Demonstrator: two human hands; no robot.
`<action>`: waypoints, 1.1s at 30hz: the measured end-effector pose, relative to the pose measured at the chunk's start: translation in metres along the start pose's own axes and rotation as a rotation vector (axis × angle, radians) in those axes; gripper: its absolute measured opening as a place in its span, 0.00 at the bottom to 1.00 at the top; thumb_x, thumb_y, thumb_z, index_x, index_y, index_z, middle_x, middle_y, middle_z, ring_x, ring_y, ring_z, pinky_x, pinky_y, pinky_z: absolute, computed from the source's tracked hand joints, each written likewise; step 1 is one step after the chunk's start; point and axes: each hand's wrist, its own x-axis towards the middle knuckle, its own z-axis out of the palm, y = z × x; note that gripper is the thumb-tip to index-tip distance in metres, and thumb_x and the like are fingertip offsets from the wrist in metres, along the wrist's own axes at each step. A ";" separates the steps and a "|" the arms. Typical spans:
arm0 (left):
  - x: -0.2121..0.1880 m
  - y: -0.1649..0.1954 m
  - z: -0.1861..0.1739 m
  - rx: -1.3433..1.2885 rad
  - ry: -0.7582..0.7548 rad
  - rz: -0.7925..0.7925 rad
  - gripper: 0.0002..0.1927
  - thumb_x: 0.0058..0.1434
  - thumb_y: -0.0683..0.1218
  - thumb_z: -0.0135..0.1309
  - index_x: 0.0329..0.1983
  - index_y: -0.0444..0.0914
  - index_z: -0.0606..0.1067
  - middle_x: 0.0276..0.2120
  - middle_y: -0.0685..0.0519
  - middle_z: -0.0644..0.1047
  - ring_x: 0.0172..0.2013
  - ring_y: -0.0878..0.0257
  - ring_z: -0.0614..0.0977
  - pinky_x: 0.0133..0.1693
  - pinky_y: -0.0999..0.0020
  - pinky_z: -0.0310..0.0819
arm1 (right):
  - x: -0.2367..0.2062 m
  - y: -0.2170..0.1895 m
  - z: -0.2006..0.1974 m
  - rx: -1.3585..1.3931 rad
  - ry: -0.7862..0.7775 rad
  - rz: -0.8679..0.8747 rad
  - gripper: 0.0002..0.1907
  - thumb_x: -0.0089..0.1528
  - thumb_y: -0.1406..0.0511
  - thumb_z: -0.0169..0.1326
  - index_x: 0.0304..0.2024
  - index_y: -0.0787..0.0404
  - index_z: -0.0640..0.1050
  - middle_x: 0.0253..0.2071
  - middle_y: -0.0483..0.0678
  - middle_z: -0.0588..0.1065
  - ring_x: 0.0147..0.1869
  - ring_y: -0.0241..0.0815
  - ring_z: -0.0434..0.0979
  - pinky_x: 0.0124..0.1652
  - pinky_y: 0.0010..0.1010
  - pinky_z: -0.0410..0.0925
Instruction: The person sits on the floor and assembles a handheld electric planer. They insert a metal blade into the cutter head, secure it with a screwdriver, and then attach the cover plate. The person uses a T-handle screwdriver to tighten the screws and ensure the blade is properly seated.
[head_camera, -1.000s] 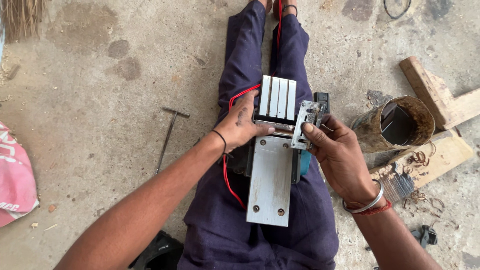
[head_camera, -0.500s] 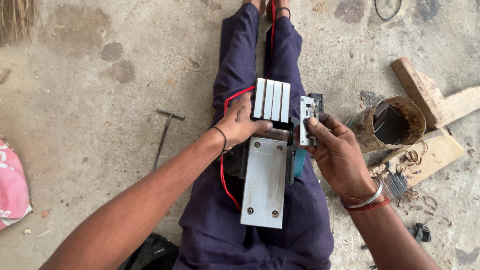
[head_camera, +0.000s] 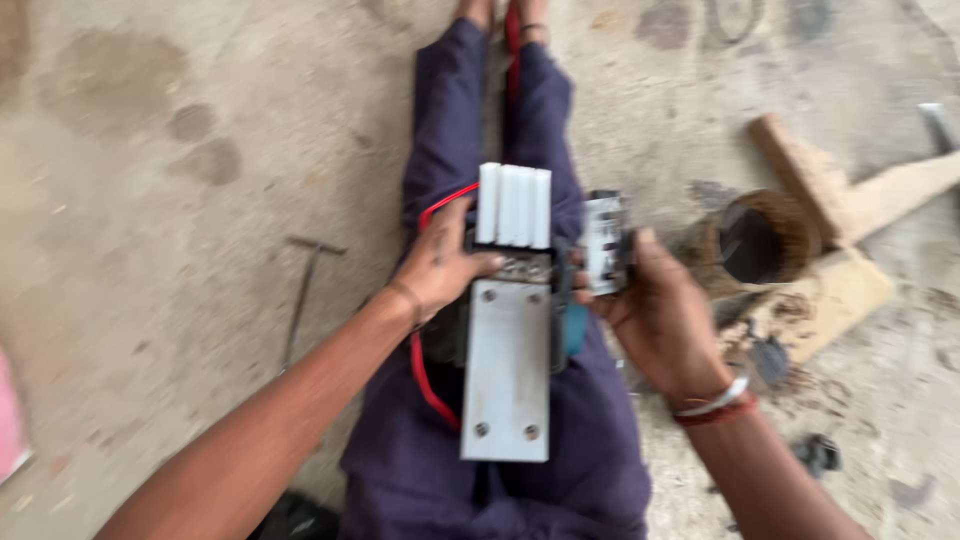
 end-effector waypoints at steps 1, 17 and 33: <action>-0.001 0.000 0.000 -0.077 -0.003 0.049 0.43 0.52 0.38 0.66 0.71 0.31 0.60 0.65 0.41 0.71 0.66 0.53 0.71 0.66 0.59 0.61 | 0.001 0.000 0.000 -0.004 0.039 0.017 0.14 0.72 0.60 0.41 0.50 0.61 0.72 0.47 0.55 0.80 0.48 0.46 0.81 0.49 0.42 0.76; -0.011 0.006 -0.004 0.136 0.070 -0.195 0.39 0.57 0.53 0.63 0.68 0.30 0.66 0.62 0.36 0.73 0.64 0.50 0.73 0.63 0.56 0.64 | 0.000 -0.004 0.018 -0.486 -0.161 -0.126 0.22 0.65 0.63 0.58 0.59 0.69 0.74 0.50 0.54 0.80 0.53 0.49 0.82 0.53 0.43 0.77; -0.050 0.013 0.005 0.034 0.332 0.064 0.12 0.76 0.46 0.49 0.47 0.31 0.78 0.56 0.48 0.76 0.53 0.57 0.80 0.54 0.67 0.73 | 0.027 0.022 0.009 -1.620 -0.311 -1.017 0.20 0.64 0.63 0.59 0.58 0.58 0.76 0.61 0.48 0.75 0.68 0.48 0.75 0.69 0.42 0.66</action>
